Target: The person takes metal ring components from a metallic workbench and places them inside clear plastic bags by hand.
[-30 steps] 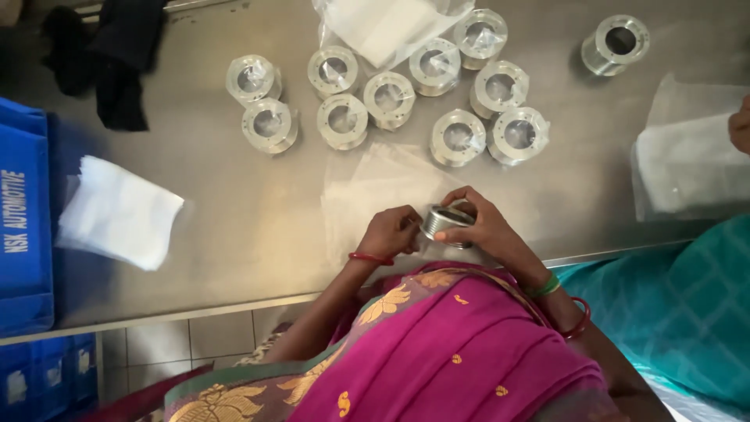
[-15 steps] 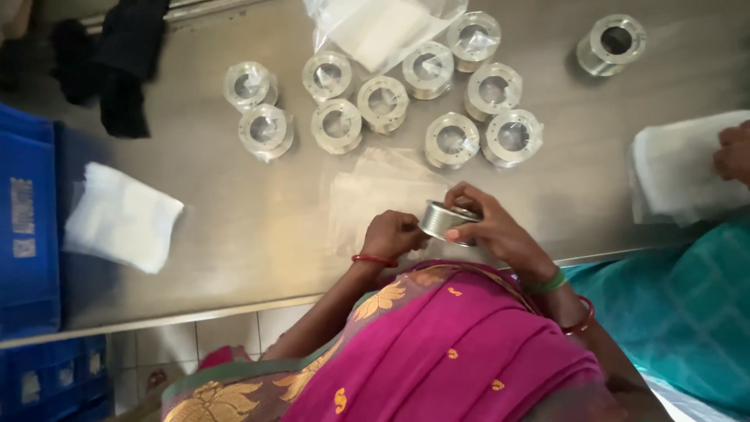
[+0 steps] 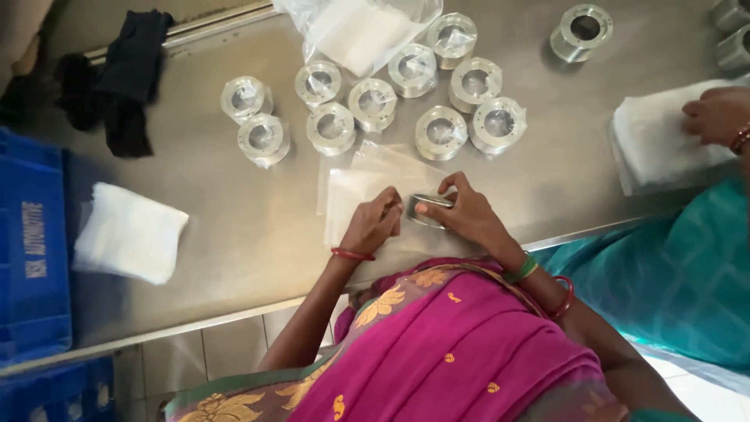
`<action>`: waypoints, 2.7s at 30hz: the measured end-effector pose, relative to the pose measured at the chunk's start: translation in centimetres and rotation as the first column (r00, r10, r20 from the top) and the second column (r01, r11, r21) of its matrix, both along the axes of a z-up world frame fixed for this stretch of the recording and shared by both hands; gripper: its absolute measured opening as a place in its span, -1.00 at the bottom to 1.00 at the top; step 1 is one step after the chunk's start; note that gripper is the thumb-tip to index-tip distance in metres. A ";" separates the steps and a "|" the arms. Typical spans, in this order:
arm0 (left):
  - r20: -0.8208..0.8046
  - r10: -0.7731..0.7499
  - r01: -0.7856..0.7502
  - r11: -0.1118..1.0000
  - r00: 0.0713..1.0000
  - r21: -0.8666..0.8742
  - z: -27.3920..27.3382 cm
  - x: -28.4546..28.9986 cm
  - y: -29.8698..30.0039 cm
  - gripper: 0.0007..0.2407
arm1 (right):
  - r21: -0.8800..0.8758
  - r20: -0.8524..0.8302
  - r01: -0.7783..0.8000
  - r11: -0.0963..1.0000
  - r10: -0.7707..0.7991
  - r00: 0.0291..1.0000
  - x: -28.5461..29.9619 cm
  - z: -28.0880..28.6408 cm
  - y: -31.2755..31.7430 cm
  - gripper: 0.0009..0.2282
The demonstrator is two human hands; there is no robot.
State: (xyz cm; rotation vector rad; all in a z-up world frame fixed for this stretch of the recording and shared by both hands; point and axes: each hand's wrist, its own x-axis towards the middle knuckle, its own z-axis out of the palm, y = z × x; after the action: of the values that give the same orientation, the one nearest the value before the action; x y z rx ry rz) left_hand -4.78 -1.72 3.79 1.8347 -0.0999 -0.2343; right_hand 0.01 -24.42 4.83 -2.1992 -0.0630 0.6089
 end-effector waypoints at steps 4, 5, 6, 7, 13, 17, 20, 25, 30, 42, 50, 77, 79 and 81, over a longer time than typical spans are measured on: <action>0.375 -0.007 -0.109 0.951 0.927 0.288 0.9 0.4 -0.7 -0.92 | 0.028 0.009 0.037 0.999 -0.037 0.999 -1.2 0.3 0.5 -0.40; 0.390 0.002 -0.124 0.950 0.921 0.287 1.1 0.6 -0.6 -0.92 | 0.074 0.008 0.057 0.996 -0.057 0.998 -1.4 -0.1 0.5 -0.42; 0.402 0.010 -0.136 0.949 0.915 0.285 1.4 0.8 -0.7 -0.92 | 0.118 0.003 0.077 0.990 -0.078 0.997 -1.7 -0.5 0.4 -0.44; 0.404 0.017 -0.143 0.948 0.914 0.284 2.0 0.9 -0.7 -0.92 | 0.118 0.005 0.071 0.991 -0.072 0.997 -1.8 -0.6 0.3 -0.44; 0.369 0.116 -0.117 0.993 0.922 -0.021 5.8 -0.2 -2.1 -0.96 | 0.112 0.535 -0.181 0.977 0.095 0.840 -2.6 1.0 1.2 -0.31; 0.119 0.205 -0.179 0.964 0.972 -0.195 6.4 -1.1 -2.9 -0.97 | 0.133 0.692 -0.291 0.948 0.121 0.712 -2.4 0.3 1.3 -0.37; 0.164 0.083 -0.052 0.981 0.983 -0.188 7.2 -1.7 -2.8 -0.88 | 0.210 0.613 -0.263 0.942 0.083 0.786 -1.9 -1.4 0.1 -0.52; 0.695 -0.199 -0.121 0.916 0.691 0.383 3.7 0.1 0.9 -0.40 | 0.715 -0.142 0.108 0.691 -0.008 0.990 -2.0 -2.9 -1.3 -0.59; 0.303 -0.012 -0.086 0.948 0.953 0.305 -4.6 2.8 -0.8 -0.62 | 0.845 0.184 -0.172 0.506 0.026 0.983 -0.5 -7.8 -3.7 -0.82; 0.221 0.098 -0.153 0.957 0.970 0.247 0.9 4.2 -9.2 -0.59 | 0.219 0.531 -0.227 0.949 0.080 0.844 -0.2 -1.2 -4.9 -0.52; 0.180 -0.028 0.000 0.988 0.983 0.152 -0.7 1.7 -6.9 -0.71 | 0.365 0.168 0.257 0.895 -0.335 0.927 1.0 -2.9 -7.2 -0.63; 0.053 -0.075 0.044 0.894 0.996 0.447 -3.8 0.4 -5.4 -0.91 | -0.271 0.792 0.350 0.896 0.001 0.611 33.6 -9.9 -13.5 -0.50; 0.059 -0.044 0.016 0.911 0.997 0.412 -4.1 0.4 -5.2 -0.90 | -0.398 0.823 0.389 0.831 0.137 0.551 34.2 -8.5 -15.7 -0.47; 0.147 -0.053 -0.014 0.909 0.988 0.417 -3.5 0.3 -5.1 -0.87 | -0.496 0.784 0.460 0.737 0.152 0.602 32.7 -4.4 -16.8 -0.57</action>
State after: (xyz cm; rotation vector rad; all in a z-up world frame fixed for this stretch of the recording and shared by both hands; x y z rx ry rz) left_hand -4.44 -6.84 0.28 2.2813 -0.1890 -0.1311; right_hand 32.69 -41.21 0.39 -2.9746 -0.1076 -0.6477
